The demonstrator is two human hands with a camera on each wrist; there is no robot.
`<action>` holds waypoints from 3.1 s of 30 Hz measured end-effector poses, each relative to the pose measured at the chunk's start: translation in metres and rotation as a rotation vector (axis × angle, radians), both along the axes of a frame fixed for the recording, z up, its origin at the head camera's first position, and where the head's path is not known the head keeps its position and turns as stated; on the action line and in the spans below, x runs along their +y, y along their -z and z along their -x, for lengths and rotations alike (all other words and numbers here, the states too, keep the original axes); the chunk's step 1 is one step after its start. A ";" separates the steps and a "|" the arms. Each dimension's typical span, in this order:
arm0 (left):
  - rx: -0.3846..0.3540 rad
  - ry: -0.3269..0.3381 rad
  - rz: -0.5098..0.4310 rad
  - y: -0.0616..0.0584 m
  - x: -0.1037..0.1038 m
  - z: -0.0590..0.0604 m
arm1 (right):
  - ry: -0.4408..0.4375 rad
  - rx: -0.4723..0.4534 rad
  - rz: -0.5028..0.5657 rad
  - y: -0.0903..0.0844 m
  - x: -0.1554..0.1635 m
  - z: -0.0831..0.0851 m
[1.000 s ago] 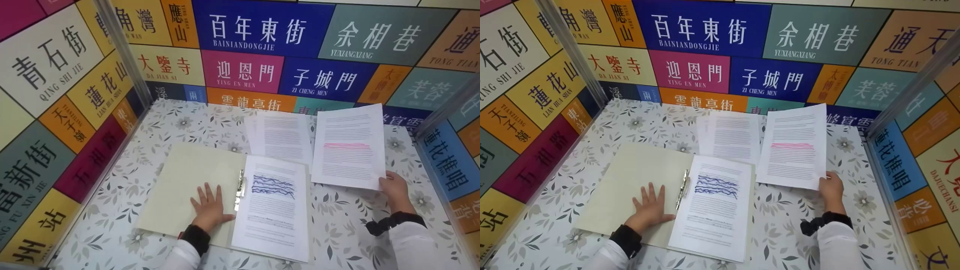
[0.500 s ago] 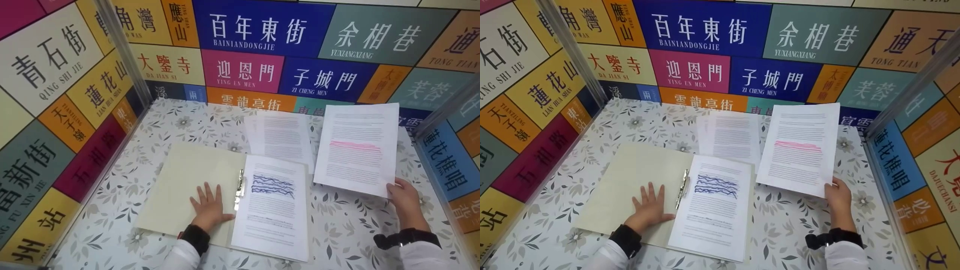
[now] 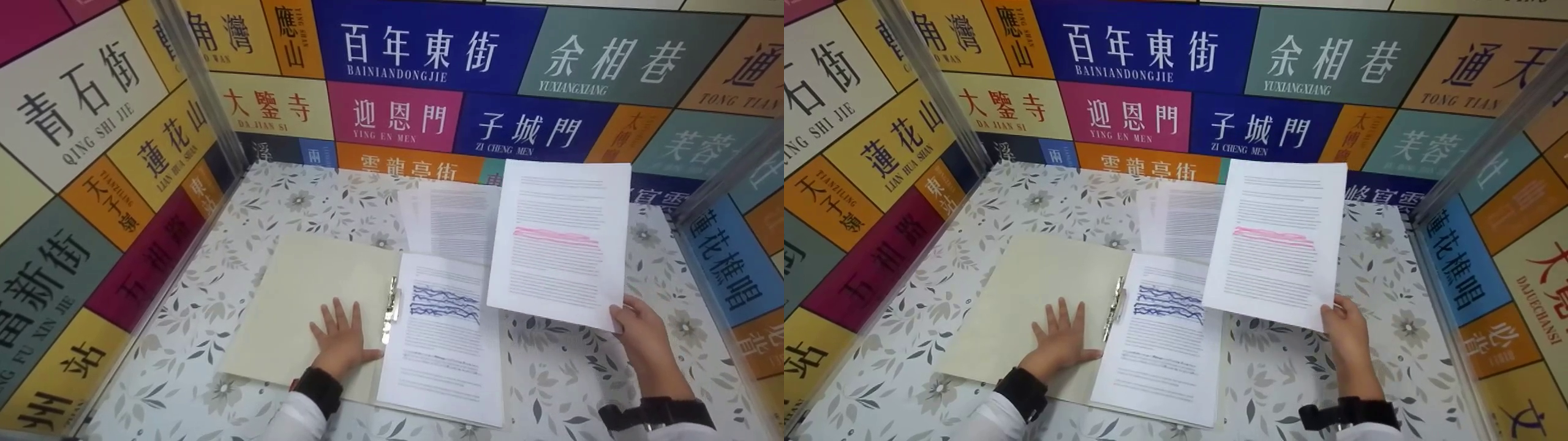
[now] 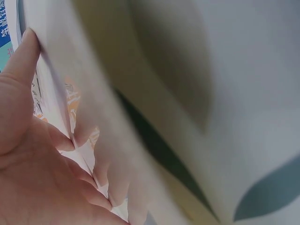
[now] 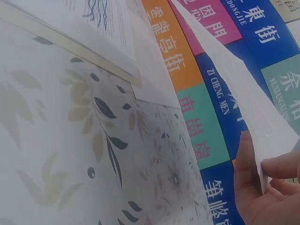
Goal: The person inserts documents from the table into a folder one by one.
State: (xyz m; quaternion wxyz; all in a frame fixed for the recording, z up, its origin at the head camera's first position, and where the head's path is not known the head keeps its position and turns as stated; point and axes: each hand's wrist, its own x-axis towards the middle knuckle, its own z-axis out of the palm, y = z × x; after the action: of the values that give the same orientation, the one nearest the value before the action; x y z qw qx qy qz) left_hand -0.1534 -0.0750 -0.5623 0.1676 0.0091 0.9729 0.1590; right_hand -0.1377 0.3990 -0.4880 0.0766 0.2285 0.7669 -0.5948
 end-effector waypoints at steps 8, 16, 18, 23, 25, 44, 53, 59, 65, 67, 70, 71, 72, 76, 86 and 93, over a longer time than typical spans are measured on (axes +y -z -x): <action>-0.007 0.004 0.017 0.001 0.000 0.000 | -0.053 0.040 0.081 0.004 -0.027 -0.017; -0.023 0.001 0.024 -0.002 0.001 0.002 | -0.015 0.002 0.137 0.014 -0.076 -0.034; -0.020 0.002 0.025 -0.002 0.001 0.001 | -0.029 -0.040 0.125 0.019 -0.088 -0.037; -0.014 0.006 0.016 -0.001 0.001 0.000 | -0.051 -0.108 0.114 0.034 -0.112 -0.045; -0.012 0.007 0.013 -0.002 0.000 -0.001 | -0.051 -0.119 0.135 0.040 -0.119 -0.048; -0.007 0.008 -0.006 0.000 0.001 -0.002 | -0.066 -0.162 0.081 0.077 -0.150 -0.074; -0.017 -0.004 -0.005 -0.001 0.002 0.000 | -0.093 -0.179 0.043 0.084 -0.161 -0.080; -0.027 -0.011 -0.002 -0.001 0.002 0.000 | -0.114 -0.215 0.009 0.087 -0.165 -0.082; -0.013 0.003 0.009 -0.004 0.001 0.000 | -0.115 -0.233 -0.014 0.088 -0.167 -0.081; -0.007 0.004 0.007 -0.004 0.001 0.000 | -0.124 -0.218 -0.017 0.088 -0.166 -0.081; -0.006 0.003 0.010 -0.003 0.000 0.000 | -0.141 -0.189 -0.041 0.087 -0.166 -0.082; -0.005 0.001 0.007 -0.002 0.000 0.000 | -0.148 -0.181 -0.047 0.087 -0.166 -0.082; -0.004 0.001 0.004 -0.002 0.000 0.000 | -0.154 -0.171 -0.055 0.086 -0.166 -0.082; -0.003 -0.001 0.001 -0.001 -0.001 0.000 | -0.166 -0.159 -0.071 0.085 -0.167 -0.083; -0.011 -0.011 -0.009 0.000 -0.001 0.000 | -0.197 -0.173 -0.116 0.079 -0.162 -0.084; 0.000 -0.014 -0.021 0.000 0.001 -0.001 | -0.197 -0.169 -0.142 0.075 -0.154 -0.086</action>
State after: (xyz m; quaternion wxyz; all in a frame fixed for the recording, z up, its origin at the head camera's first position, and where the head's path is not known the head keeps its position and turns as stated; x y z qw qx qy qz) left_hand -0.1524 -0.0745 -0.5626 0.1663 0.0038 0.9712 0.1705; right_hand -0.0516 0.2455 -0.5632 0.1824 0.2063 0.8165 -0.5075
